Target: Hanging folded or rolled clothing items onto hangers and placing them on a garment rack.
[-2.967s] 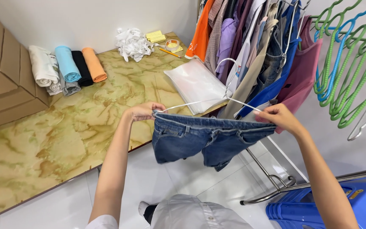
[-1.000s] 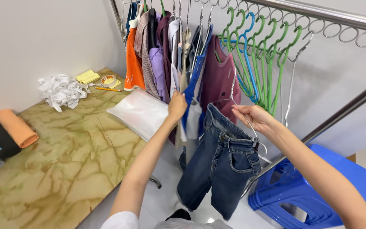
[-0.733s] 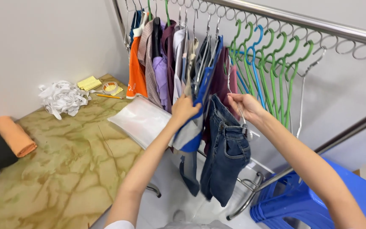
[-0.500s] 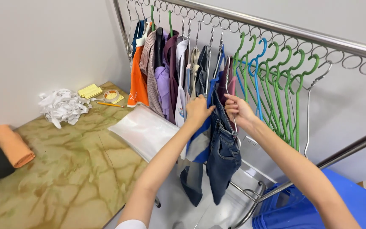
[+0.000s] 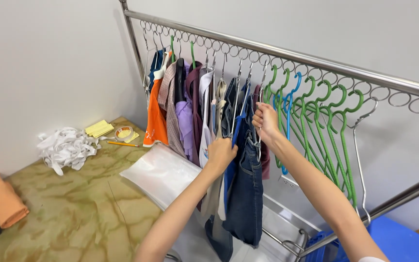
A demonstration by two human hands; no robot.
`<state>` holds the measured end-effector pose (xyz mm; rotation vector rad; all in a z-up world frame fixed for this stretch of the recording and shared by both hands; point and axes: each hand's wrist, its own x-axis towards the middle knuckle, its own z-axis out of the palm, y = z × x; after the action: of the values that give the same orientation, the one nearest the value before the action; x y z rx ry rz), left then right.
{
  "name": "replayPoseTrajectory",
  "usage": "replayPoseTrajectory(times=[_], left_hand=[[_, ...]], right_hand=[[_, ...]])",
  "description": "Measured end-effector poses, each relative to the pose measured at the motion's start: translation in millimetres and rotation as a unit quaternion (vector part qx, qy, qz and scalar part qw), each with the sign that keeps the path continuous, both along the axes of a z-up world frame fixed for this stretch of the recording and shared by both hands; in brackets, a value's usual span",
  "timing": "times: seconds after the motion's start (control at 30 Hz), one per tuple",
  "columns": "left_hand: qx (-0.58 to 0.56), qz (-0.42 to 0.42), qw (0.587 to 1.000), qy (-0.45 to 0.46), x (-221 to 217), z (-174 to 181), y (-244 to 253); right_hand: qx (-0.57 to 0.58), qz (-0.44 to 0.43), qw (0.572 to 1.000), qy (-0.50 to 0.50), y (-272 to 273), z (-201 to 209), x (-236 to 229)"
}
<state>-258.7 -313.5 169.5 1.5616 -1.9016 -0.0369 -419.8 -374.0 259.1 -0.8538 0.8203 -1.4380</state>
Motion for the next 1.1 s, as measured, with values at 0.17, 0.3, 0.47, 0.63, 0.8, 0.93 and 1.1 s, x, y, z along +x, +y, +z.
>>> replayPoseTrajectory(times=[0.17, 0.3, 0.47, 0.63, 0.8, 0.93, 1.1], left_hand=[[0.026, -0.023, 0.999, 0.014, 2.8, 17.6, 13.1], [0.024, -0.029, 0.999, 0.003, 3.5, 11.1, 7.5], [0.032, -0.035, 0.999, 0.025, 8.0, 15.4, 8.7], [0.067, -0.043, 0.996, 0.048, 11.9, 16.3, 4.6], [0.146, -0.032, 0.988, 0.022, 8.5, 39.1, 19.4], [0.088, -0.005, 0.995, 0.054, -5.0, 54.3, 19.8], [0.083, -0.059, 0.994, 0.04, -32.2, 63.8, 12.2]], right_hand=[[-0.019, -0.015, 1.0, -0.005, -31.0, 8.4, 5.1], [-0.011, -0.047, 0.999, 0.017, -31.7, 2.8, 15.2], [-0.008, -0.061, 0.998, 0.014, -34.0, -14.4, 16.7], [-0.018, -0.059, 0.998, 0.009, -21.7, -0.8, 17.0], [-0.033, -0.065, 0.997, 0.03, -23.0, 1.1, 13.3], [-0.002, -0.127, 0.989, 0.07, -67.1, -57.0, 2.5], [-0.039, -0.072, 0.961, 0.264, -54.8, -69.6, 0.1]])
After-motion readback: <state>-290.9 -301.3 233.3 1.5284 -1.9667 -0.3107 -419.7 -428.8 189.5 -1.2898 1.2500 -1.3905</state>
